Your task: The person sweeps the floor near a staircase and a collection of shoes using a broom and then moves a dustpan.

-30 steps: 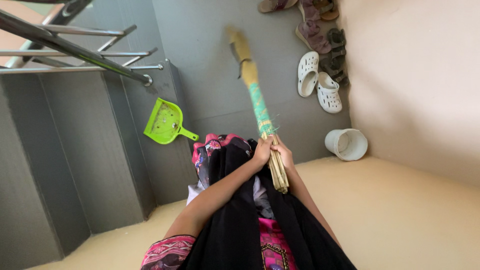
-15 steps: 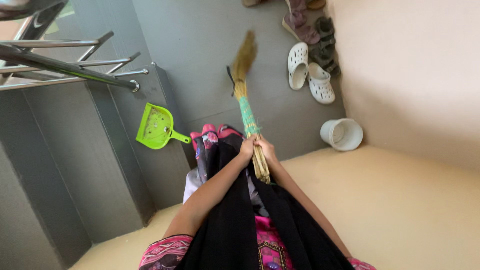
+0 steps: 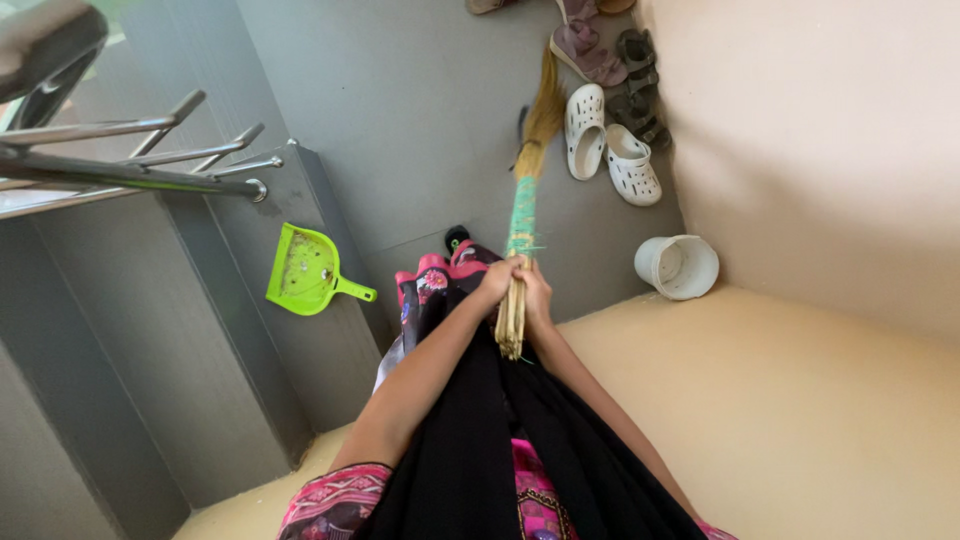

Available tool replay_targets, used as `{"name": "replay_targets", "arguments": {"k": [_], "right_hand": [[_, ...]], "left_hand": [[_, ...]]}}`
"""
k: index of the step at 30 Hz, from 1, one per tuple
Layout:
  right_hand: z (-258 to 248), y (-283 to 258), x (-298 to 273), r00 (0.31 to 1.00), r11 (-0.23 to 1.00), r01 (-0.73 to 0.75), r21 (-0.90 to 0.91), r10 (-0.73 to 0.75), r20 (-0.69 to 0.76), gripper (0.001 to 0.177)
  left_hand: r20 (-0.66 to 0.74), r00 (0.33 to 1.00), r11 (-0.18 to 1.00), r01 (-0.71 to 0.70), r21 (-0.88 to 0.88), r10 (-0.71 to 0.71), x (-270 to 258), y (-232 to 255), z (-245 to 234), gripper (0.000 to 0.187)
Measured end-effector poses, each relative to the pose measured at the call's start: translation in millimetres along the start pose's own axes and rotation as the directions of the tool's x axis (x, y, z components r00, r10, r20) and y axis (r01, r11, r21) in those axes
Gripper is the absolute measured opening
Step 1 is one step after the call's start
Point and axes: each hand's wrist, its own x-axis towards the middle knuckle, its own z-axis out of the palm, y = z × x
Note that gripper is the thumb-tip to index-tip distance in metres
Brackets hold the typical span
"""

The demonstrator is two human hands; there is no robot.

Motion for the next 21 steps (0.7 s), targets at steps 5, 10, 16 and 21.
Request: {"name": "replay_targets", "arguments": {"k": [5,10,16,21], "right_hand": [[12,-10,41,0.988,0.994,-0.055,-0.096,0.068,0.139,0.061],[3,-37,60,0.971,0.995,-0.017,-0.101,0.041,0.237,0.063],[-23,-73,42,0.979,0.997,0.056,-0.06,-0.043,0.201,0.071],[2,-82,72,0.987,0.995,-0.008,-0.098,0.023,0.157,0.063]], "left_hand": [[-0.074,0.997,0.976,-0.008,-0.216,-0.008,13,7,-7,0.04],[-0.185,0.953,0.943,-0.274,-0.189,0.24,22,14,13,0.046],[-0.143,0.944,0.953,-0.302,-0.023,0.296,25,21,58,0.04],[-0.151,0.963,0.975,-0.224,0.004,0.222,48,56,48,0.044]]}}
